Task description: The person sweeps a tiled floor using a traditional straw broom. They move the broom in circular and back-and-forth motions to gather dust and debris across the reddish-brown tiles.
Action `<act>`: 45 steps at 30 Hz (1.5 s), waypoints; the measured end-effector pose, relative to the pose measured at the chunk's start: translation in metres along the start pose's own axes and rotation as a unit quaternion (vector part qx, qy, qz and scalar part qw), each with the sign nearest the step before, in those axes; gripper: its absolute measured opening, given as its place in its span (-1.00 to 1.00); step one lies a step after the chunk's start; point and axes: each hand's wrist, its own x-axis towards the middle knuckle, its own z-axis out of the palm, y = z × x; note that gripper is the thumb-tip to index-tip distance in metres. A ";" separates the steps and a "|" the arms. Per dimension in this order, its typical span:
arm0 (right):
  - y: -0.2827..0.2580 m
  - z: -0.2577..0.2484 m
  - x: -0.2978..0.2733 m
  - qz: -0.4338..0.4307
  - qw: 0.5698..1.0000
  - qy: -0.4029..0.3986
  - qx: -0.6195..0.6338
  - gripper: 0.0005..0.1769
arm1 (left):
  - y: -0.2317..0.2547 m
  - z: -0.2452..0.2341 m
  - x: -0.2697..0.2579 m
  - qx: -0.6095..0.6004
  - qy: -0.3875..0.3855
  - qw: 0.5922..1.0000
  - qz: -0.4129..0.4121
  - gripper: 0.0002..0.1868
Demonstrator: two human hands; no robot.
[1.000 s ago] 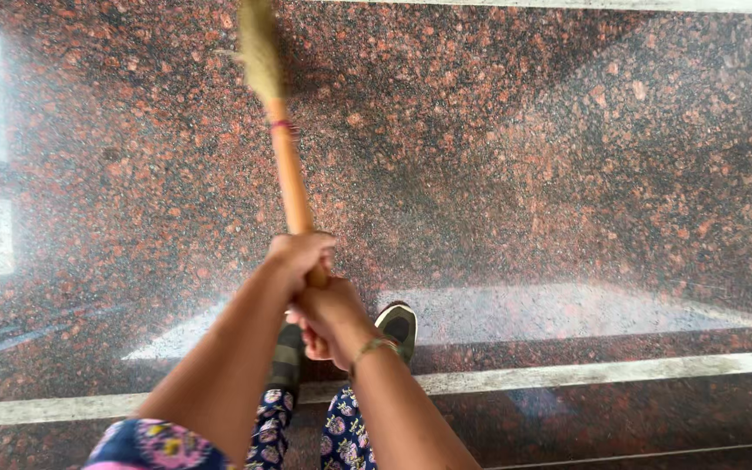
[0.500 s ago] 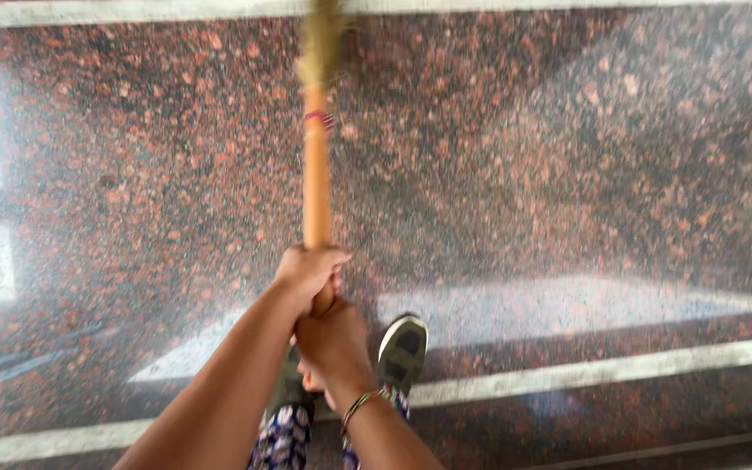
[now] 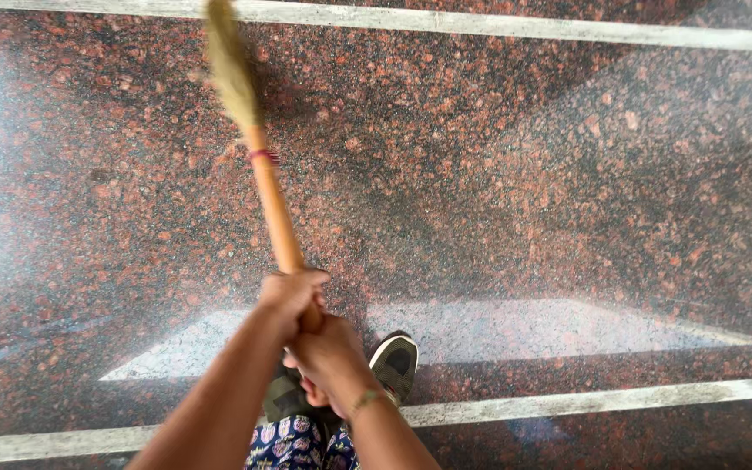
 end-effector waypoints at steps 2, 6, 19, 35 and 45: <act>0.006 -0.011 -0.004 0.017 0.999 0.017 0.025 -0.86 | -0.002 0.021 -0.012 0.058 -0.014 0.998 -0.021 -0.85; 0.010 -0.026 -0.011 0.020 0.988 0.092 0.122 -0.91 | -0.001 0.063 -0.027 0.079 -0.098 0.992 0.019 -0.78; 0.020 0.013 -0.011 -0.126 0.978 0.119 -0.117 -0.65 | -0.020 0.000 0.013 0.007 -0.040 0.995 0.095 -0.85; 0.025 -0.040 -0.001 -0.056 0.996 0.047 0.050 -0.77 | -0.010 0.056 -0.016 0.050 -0.050 0.997 -0.003 -0.77; 0.025 -0.057 -0.029 -0.050 0.983 0.172 0.048 -0.96 | -0.030 0.107 -0.025 -0.001 -0.133 0.990 0.045 -0.79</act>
